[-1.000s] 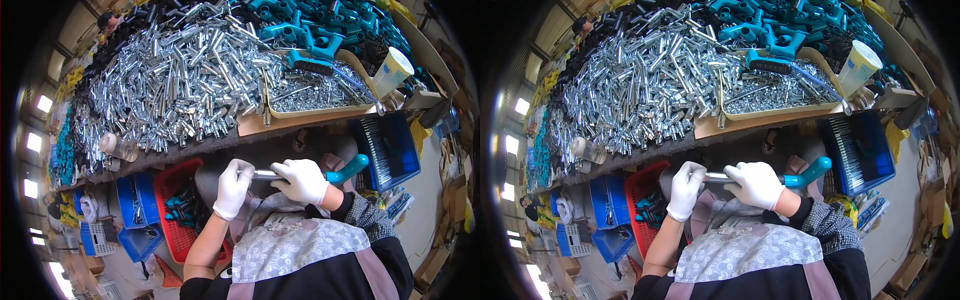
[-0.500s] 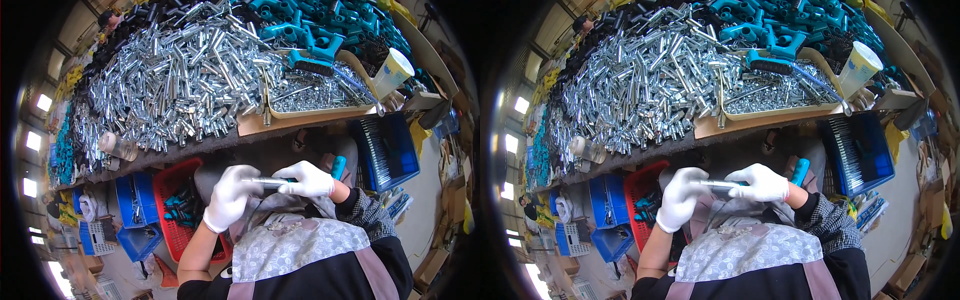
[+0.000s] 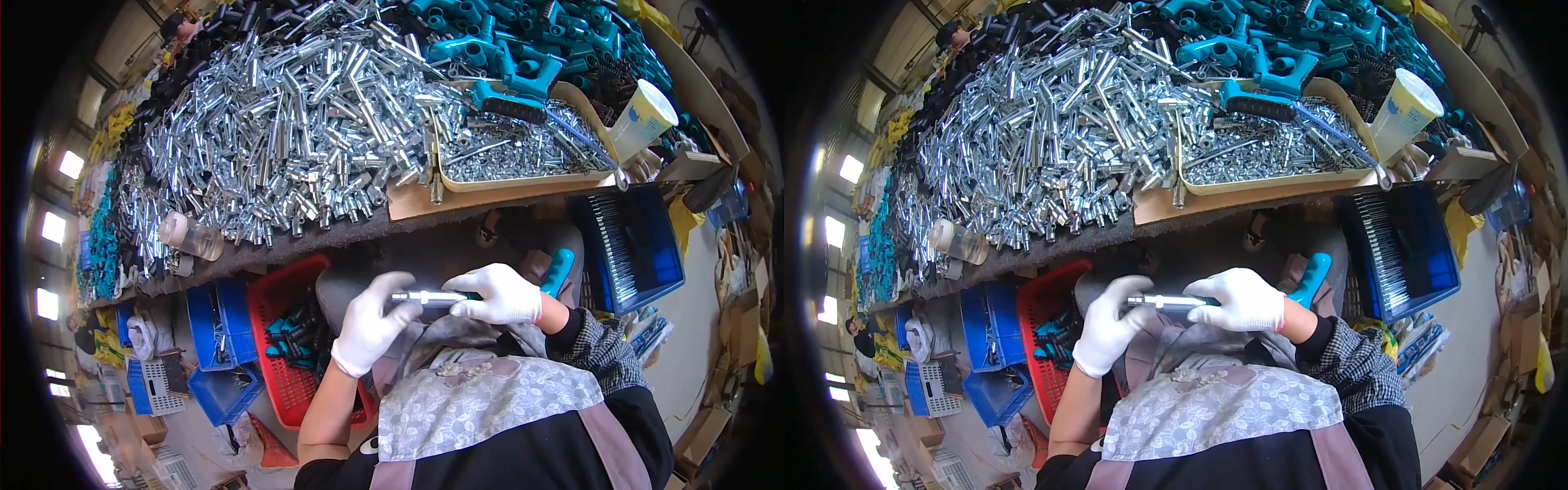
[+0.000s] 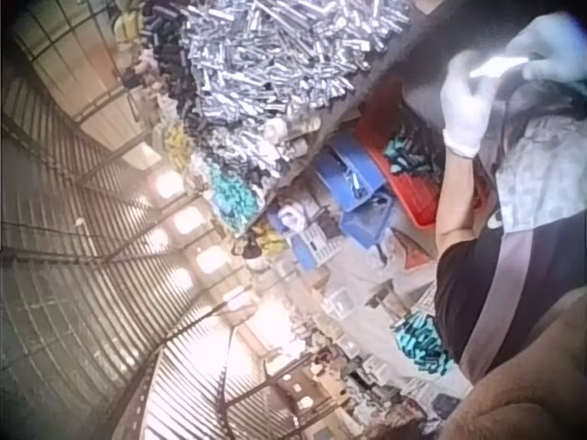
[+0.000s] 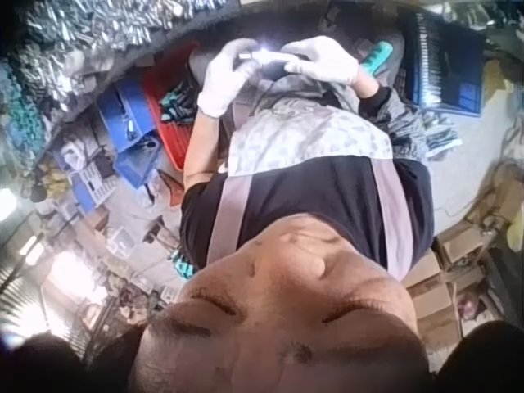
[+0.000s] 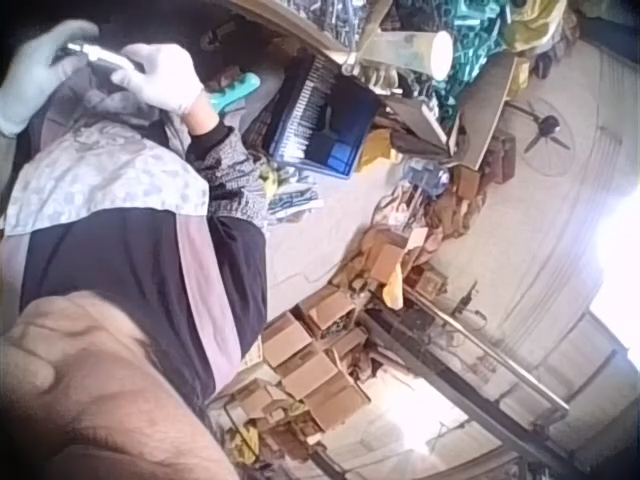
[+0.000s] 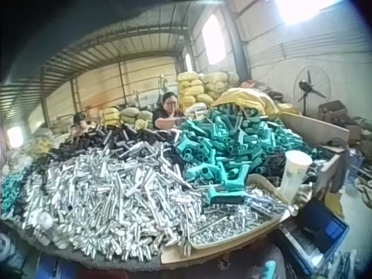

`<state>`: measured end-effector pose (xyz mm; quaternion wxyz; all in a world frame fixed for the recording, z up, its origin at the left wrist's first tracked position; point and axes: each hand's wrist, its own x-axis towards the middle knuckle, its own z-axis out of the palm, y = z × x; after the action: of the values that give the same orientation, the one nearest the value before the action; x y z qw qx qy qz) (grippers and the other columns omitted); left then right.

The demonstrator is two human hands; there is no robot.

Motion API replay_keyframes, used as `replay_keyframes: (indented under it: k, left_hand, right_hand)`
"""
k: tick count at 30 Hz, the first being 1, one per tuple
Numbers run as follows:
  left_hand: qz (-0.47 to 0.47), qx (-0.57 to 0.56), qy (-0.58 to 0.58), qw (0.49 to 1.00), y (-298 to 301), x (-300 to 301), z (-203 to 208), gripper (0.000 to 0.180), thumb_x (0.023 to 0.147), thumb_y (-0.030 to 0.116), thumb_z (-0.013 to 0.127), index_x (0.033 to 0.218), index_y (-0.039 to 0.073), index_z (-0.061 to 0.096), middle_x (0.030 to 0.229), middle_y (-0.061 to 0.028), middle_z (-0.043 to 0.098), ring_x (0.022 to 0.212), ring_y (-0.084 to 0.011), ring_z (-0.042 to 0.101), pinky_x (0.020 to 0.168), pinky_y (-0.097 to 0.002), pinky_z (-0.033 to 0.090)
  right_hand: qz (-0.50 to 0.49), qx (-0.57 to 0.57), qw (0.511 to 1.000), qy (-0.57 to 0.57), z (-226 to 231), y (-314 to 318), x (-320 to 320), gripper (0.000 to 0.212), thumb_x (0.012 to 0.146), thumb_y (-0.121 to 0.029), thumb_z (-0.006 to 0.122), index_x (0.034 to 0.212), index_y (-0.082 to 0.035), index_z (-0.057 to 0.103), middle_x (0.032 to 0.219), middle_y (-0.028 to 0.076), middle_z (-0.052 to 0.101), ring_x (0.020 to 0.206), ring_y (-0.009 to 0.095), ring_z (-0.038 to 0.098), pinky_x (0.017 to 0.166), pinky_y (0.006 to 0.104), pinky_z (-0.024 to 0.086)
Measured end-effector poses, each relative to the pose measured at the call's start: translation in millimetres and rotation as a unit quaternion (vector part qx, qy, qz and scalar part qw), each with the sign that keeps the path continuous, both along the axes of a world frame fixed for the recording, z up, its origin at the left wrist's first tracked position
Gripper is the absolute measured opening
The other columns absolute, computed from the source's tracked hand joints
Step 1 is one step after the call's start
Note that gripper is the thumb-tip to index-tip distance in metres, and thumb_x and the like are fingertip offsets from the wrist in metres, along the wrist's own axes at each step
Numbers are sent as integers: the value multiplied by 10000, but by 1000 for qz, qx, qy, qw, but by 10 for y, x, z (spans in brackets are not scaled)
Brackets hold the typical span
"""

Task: Assembling a manual tool by fitting internal metal components and a plastic handle grip.

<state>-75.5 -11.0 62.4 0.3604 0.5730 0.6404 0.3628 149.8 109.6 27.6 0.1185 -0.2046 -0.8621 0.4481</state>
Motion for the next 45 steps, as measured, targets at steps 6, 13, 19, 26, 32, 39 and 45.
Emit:
replay_keyframes:
  k: [6,13,19,26,32,39,45]
  left_hand:
    - [-107,254,157,948,3,25,0,343,736,-13,699,1074,41,683,1088,-133,648,1026,-349,616,882,-395,519]
    - [-133,241,105,956,8,-24,-95,227,778,-6,674,999,43,684,1056,-143,660,1009,-342,632,817,-384,537]
    - [-25,-50,-67,996,44,29,1,311,795,29,714,1095,6,638,1036,-156,659,987,-326,650,847,-377,525]
    - [-61,272,46,959,92,103,-35,294,710,5,688,1000,54,686,1211,-207,599,1126,-382,587,983,-432,480]
    - [-100,-79,-9,992,-5,-87,-493,843,739,249,805,1448,-7,431,1316,-237,587,1187,-306,623,1008,-386,476]
    - [-100,-57,-29,993,-180,-228,-693,669,830,179,748,1407,-3,463,1192,-216,642,1088,-301,662,956,-366,507]
    - [-195,-77,99,973,79,132,-1431,626,860,429,713,1347,84,523,1021,-226,676,941,-383,675,807,-432,526]
  right_hand:
    - [18,-4,1000,-20,1,4,9,449,863,-382,696,1148,-35,687,914,203,697,826,379,685,734,412,537]
    - [17,10,1000,-7,-49,-4,-2,441,875,-387,686,1144,-38,689,895,200,692,819,380,681,729,421,534]
    - [19,33,999,-15,-36,15,8,474,895,-429,674,1150,-30,682,887,189,693,814,363,687,732,415,533]
    - [41,-342,934,97,-215,124,77,509,916,-462,678,1101,12,664,815,37,645,702,100,595,626,275,487]
    - [-118,-581,571,568,-152,21,-313,275,937,-338,668,1038,-91,601,1005,71,608,972,219,576,994,454,452]
    - [-472,-681,444,341,-2072,236,-650,99,974,-213,613,955,-127,568,778,54,566,740,233,551,815,448,471]
    - [-130,-203,942,-234,-4803,78,-556,278,896,-247,593,1088,-94,725,1068,181,712,1001,370,690,816,428,563]
